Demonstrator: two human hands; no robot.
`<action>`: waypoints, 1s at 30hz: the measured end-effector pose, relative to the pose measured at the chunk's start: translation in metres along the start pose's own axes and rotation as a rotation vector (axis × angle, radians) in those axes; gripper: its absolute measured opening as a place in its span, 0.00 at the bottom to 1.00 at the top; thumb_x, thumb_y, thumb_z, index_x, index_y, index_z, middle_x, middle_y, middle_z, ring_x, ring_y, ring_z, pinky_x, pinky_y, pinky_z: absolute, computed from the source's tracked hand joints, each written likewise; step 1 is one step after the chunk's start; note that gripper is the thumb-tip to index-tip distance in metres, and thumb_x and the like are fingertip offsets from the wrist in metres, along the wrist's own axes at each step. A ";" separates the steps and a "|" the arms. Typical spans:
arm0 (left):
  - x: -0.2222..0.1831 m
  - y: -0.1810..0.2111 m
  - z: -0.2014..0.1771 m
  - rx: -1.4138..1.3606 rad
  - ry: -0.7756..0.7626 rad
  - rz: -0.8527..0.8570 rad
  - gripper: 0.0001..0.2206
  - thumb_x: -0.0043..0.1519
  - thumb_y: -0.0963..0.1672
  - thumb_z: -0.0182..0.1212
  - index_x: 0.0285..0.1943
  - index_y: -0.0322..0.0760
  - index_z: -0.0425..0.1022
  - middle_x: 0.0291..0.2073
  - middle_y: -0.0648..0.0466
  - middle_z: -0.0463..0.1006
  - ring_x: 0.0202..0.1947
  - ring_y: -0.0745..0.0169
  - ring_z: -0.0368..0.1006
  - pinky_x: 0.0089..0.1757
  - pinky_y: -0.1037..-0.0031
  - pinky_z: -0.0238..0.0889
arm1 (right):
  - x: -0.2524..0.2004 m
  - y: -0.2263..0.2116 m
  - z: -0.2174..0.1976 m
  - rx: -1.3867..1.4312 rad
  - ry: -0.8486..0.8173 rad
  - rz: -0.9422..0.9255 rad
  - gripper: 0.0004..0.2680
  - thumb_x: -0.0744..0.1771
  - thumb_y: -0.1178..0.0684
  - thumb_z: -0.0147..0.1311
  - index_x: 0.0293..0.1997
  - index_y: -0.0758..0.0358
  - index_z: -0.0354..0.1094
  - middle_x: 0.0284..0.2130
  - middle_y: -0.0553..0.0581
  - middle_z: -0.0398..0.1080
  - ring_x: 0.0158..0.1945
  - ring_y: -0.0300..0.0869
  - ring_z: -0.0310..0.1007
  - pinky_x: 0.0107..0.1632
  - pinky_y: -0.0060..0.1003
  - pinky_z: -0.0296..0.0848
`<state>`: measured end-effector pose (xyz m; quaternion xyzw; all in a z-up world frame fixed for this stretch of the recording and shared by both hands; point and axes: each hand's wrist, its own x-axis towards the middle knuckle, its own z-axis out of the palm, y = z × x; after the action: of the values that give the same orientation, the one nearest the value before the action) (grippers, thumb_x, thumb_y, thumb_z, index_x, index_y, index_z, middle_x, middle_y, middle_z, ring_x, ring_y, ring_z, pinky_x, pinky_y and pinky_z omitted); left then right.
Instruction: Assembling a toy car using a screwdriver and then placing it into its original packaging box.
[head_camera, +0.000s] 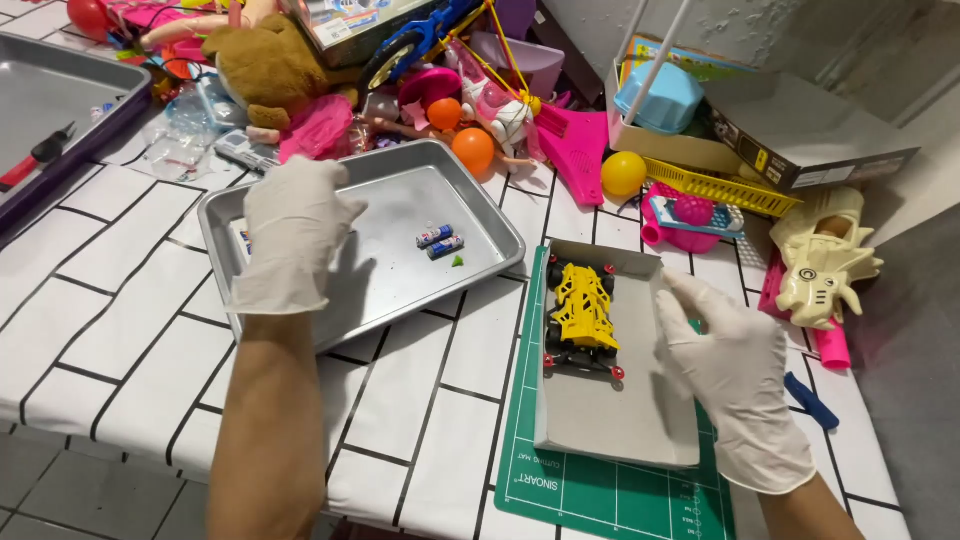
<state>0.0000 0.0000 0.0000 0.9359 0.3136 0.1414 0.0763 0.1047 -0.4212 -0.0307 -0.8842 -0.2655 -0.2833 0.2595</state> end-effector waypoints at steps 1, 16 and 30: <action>0.003 -0.003 -0.003 0.004 -0.003 0.002 0.16 0.61 0.56 0.64 0.55 0.58 0.82 0.48 0.43 0.82 0.53 0.37 0.77 0.51 0.49 0.69 | 0.002 0.001 -0.005 0.002 -0.001 0.005 0.11 0.67 0.52 0.65 0.54 0.40 0.80 0.33 0.53 0.80 0.40 0.46 0.80 0.45 0.37 0.77; 0.021 -0.019 0.039 0.157 -0.405 -0.107 0.27 0.54 0.58 0.73 0.53 0.40 0.80 0.57 0.40 0.73 0.58 0.35 0.71 0.50 0.50 0.70 | 0.007 0.000 -0.017 0.221 0.066 -0.173 0.05 0.70 0.64 0.59 0.48 0.71 0.79 0.30 0.57 0.79 0.24 0.33 0.69 0.29 0.27 0.66; 0.019 -0.036 0.015 -0.068 -0.445 -0.242 0.30 0.52 0.44 0.76 0.66 0.56 0.74 0.55 0.54 0.80 0.52 0.50 0.77 0.47 0.59 0.70 | 0.004 -0.002 -0.018 0.225 0.044 -0.170 0.04 0.72 0.66 0.58 0.49 0.73 0.79 0.32 0.59 0.78 0.32 0.37 0.75 0.38 0.30 0.72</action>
<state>-0.0011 0.0390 -0.0189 0.8964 0.3941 -0.0675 0.1914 0.1000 -0.4297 -0.0151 -0.8174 -0.3638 -0.2921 0.3378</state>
